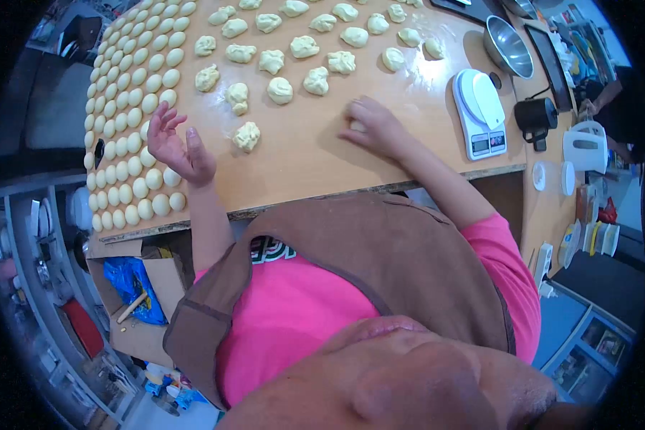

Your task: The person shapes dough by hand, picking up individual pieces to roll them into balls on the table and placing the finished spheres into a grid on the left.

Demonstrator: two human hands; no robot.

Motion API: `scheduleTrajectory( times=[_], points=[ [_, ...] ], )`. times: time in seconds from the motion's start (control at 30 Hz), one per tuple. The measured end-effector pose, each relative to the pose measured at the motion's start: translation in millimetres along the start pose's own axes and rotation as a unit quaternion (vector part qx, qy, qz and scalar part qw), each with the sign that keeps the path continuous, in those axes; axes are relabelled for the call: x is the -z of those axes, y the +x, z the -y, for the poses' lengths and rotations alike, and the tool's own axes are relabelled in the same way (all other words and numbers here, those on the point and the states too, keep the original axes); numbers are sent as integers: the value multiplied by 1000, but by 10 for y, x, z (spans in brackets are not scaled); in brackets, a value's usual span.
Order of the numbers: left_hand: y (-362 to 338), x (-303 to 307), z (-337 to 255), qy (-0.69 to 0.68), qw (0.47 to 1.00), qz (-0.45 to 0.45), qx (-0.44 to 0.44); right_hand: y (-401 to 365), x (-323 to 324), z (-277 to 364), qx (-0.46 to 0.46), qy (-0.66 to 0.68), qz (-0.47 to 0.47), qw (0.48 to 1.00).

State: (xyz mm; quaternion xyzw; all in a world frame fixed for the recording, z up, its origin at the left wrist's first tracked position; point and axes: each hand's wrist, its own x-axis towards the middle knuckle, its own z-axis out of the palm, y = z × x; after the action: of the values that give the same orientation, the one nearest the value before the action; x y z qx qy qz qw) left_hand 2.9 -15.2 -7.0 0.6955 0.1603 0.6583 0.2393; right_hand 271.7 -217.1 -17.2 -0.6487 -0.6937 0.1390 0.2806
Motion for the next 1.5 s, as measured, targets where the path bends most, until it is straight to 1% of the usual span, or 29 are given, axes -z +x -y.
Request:
scheduleTrajectory(
  times=[0.07, 0.13, 0.2, 0.23, 0.27, 0.33, 0.4, 0.47, 0.5, 0.53, 0.6, 0.63, 0.67, 0.73, 0.77, 0.8, 0.87, 0.9, 0.93, 1.0, 1.03, 1.07, 1.13, 1.2, 1.3, 1.37, 1.4, 1.47, 1.5],
  points=[
    [-22, -18, -7, 5, 1000, 14, 3, 133, -88, 93, 62, 21, 17, 998],
    [-8, 14, 16, 19, 1000, 24, 4, -37, -49, 133, 91, 60, 34, 994],
    [-11, 52, 39, 22, 1000, -4, 13, -244, -14, -44, 87, 83, -1, 993],
    [2, 44, 25, 23, 1000, -5, 14, -253, 47, -120, 16, 66, 33, 997],
    [28, 14, -6, 18, 1000, -2, 11, -162, 78, -125, 13, 66, 34, 997],
    [-3, -20, -20, 10, 1000, 8, 12, 54, 54, -35, 29, 30, -26, 999],
    [-41, -25, 34, 16, 999, 32, -4, 66, -22, 52, 43, 44, -24, 998],
    [-39, 12, 42, 21, 999, 24, -1, -107, -27, 179, 40, 69, 40, 996],
    [-32, 34, 47, 23, 1000, 17, 6, -206, -6, 109, 76, 75, 26, 994],
    [-24, 47, 47, 25, 1000, 15, 6, -242, 62, 48, 78, 76, 28, 994],
    [-9, 40, 42, 8, 1000, -4, 8, -229, 225, -3, -50, 25, 49, 997],
    [-14, 21, 30, 5, 1000, -2, 12, -160, 201, -9, -13, -16, 1, 1000],
    [-17, 1, 10, 4, 1000, 11, 6, -95, 114, 33, -20, -16, 0, 1000],
    [-39, -30, -3, 3, 1000, 23, -4, 49, -23, 109, 13, 74, -13, 997],
    [-55, -26, 17, 7, 1000, 23, -6, 16, -5, 190, 6, 58, 60, 996],
    [-47, -10, 35, 12, 1000, 21, -7, -24, -11, 163, 10, 58, 58, 997],
    [-17, 20, 40, 12, 1000, 5, 1, -168, 38, 78, 5, 129, 49, 990],
    [-21, 20, 36, 7, 1000, -5, 12, -201, 150, 119, -44, 148, -13, 988],
    [-25, 13, 31, 4, 1000, -3, 14, -196, 229, 68, -48, 147, -14, 988],
    [-11, -2, 27, 16, 1000, 6, 11, -119, 433, -151, -41, 238, -182, 953],
    [-9, -6, 18, 16, 1000, 5, 10, -143, 548, -172, -57, 185, -117, 974],
    [-13, -7, 4, 19, 1000, 15, 13, -140, 555, -109, -56, 185, -118, 974],
    [-8, 0, 1, 24, 999, 23, 16, -168, 484, 98, 3, 26, 76, 997],
    [-15, 27, 12, 10, 1000, 1, 17, -204, 381, 120, 16, 13, 92, 996],
    [-17, 27, 16, 14, 1000, -1, 6, -182, 420, 139, -16, 1, 119, 993],
    [-16, 18, 11, 12, 1000, 3, 5, -50, 521, 378, 28, 33, 18, 999],
    [-17, 17, 10, 7, 1000, 8, 2, -28, 417, 428, 29, 36, 19, 999],
    [-15, 24, -2, 13, 1000, 9, 1, -18, 116, 456, 54, 42, 60, 996],
    [-5, 24, -13, 16, 1000, 10, 2, -1, -3, 404, 59, -12, 105, 993]
  ],
)
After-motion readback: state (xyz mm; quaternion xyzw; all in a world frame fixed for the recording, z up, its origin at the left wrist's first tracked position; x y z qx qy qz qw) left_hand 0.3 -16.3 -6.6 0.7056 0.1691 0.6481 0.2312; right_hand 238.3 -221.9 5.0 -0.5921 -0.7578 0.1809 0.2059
